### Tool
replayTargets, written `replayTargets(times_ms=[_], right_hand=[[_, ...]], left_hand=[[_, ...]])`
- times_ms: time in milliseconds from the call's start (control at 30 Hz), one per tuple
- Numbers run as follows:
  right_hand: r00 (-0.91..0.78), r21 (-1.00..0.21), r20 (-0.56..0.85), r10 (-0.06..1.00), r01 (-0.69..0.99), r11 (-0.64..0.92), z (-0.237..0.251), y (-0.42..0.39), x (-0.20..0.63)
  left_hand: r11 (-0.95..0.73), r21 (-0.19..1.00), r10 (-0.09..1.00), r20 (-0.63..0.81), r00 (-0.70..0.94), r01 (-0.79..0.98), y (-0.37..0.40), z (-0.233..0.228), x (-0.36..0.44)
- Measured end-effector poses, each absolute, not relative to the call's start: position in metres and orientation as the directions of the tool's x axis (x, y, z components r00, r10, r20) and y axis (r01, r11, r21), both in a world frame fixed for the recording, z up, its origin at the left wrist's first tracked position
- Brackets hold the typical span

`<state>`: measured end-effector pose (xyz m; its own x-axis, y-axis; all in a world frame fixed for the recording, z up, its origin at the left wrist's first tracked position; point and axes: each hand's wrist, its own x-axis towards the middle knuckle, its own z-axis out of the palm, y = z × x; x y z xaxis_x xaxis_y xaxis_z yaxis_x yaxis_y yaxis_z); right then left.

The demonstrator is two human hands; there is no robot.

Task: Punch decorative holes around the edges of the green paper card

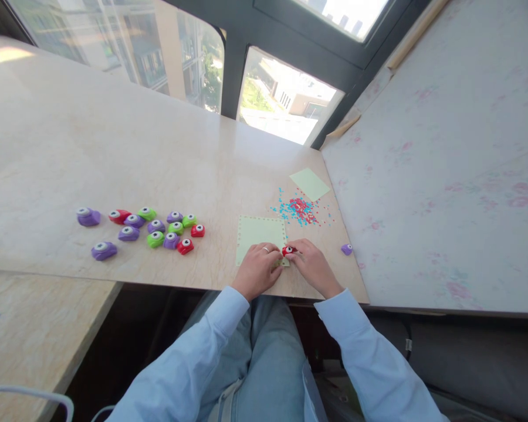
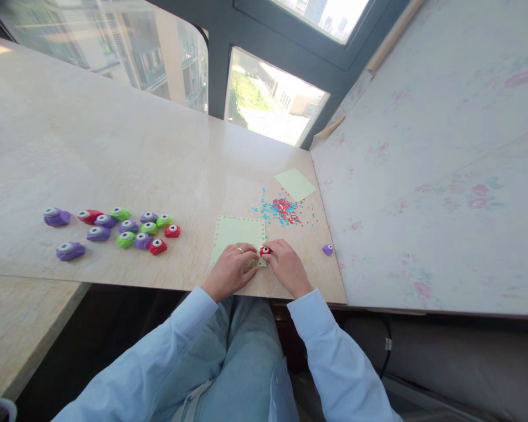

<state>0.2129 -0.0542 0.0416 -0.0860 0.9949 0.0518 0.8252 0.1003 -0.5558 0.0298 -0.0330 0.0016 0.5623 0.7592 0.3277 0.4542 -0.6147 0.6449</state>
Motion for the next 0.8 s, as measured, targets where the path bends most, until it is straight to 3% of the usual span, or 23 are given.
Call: replayTargets(times_ms=[167,367,533,800], right_hand=[[-0.038,-0.670,-0.003,0.999,0.742,0.026,0.045,-0.049,0.216],[-0.152,-0.625,-0.083,0.985,0.778,0.068,0.055,-0.051,0.221],[-0.135,-0.600,-0.043,0.990,0.796,0.083,0.050,-0.053,0.221],[-0.248,-0.382,-0.062,0.967,0.901,0.206,0.050,-0.047,0.215]], left_hand=[[-0.616,0.649,0.755,0.326,0.569,0.446,-0.033,0.001,0.030],[-0.602,0.661,0.769,0.331,0.546,0.448,-0.034,0.000,0.031],[-0.608,0.658,0.766,0.339,0.545,0.445,-0.034,0.000,0.031],[-0.641,0.568,0.758,0.364,0.541,0.516,-0.036,-0.003,0.032]])
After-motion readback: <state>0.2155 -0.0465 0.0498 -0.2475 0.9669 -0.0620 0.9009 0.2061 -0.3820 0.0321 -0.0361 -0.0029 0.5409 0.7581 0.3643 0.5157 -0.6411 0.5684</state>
